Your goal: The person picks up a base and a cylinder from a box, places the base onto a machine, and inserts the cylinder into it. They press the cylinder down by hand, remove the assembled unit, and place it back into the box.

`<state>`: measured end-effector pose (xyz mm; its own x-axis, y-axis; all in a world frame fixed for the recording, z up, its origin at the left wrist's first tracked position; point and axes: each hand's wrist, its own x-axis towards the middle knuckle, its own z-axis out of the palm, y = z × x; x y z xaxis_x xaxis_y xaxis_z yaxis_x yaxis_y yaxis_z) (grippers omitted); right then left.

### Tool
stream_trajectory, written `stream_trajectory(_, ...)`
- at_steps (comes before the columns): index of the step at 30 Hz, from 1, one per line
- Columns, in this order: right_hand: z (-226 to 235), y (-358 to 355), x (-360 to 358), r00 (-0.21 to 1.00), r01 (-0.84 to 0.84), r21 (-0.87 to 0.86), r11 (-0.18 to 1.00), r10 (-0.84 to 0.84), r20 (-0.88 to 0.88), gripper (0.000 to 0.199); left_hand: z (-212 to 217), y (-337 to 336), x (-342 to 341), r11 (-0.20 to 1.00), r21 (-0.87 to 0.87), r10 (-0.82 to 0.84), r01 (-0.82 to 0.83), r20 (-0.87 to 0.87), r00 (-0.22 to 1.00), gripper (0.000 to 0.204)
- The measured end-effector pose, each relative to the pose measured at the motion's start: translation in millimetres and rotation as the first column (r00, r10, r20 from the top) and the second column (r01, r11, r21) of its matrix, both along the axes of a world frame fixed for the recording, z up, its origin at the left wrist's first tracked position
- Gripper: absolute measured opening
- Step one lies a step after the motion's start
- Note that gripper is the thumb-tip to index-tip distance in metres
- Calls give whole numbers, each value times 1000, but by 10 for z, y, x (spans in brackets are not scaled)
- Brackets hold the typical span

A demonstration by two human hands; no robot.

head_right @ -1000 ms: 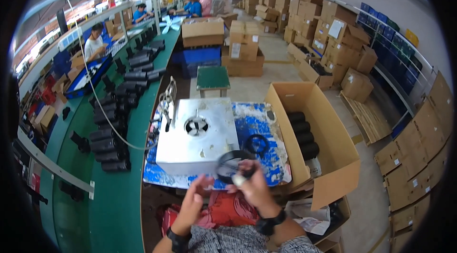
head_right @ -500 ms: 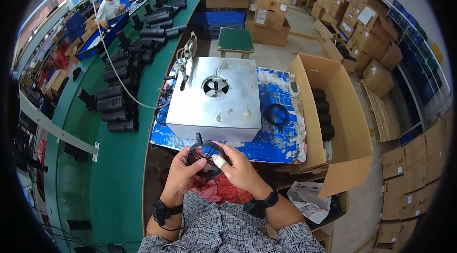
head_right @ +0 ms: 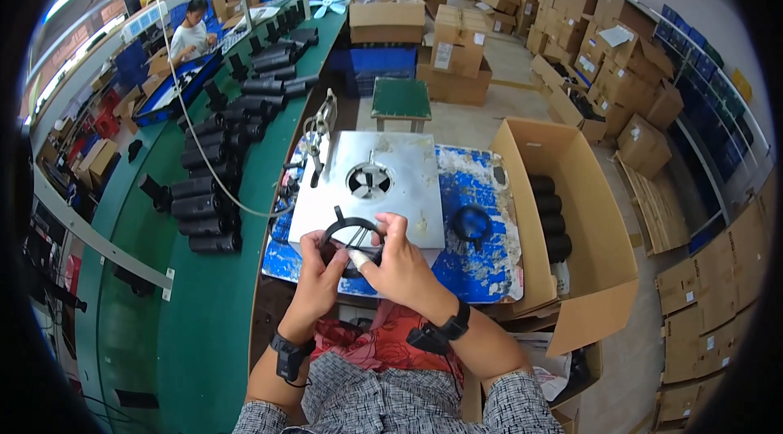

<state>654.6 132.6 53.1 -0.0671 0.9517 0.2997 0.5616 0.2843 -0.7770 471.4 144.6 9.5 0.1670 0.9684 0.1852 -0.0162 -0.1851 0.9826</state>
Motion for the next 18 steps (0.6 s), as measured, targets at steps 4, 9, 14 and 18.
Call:
stream_trajectory(4, 278, 452, 59, 966, 62, -5, 998, -59, 252, 61, 3, 481, 293, 986, 126, 97, -110, 108, 989, 34)
stream_trajectory(9, 97, 1112, 106, 942, 130, 71, 989, -146, 302, 56, -61, 1089, 505, 932, 262, 311, -252, -216, 926, 38)
stream_trajectory(14, -134, 1524, 104, 901, 254, 77, 964, -265, 344, 51, -17, 1540, 528, 908, 327, 393, -261, -452, 800, 41)
stream_trajectory(18, -272, 1680, 126, 886, 283, 102, 954, -301, 353, 49, -60, 1734, 557, 900, 326, 429, -290, -536, 727, 41)
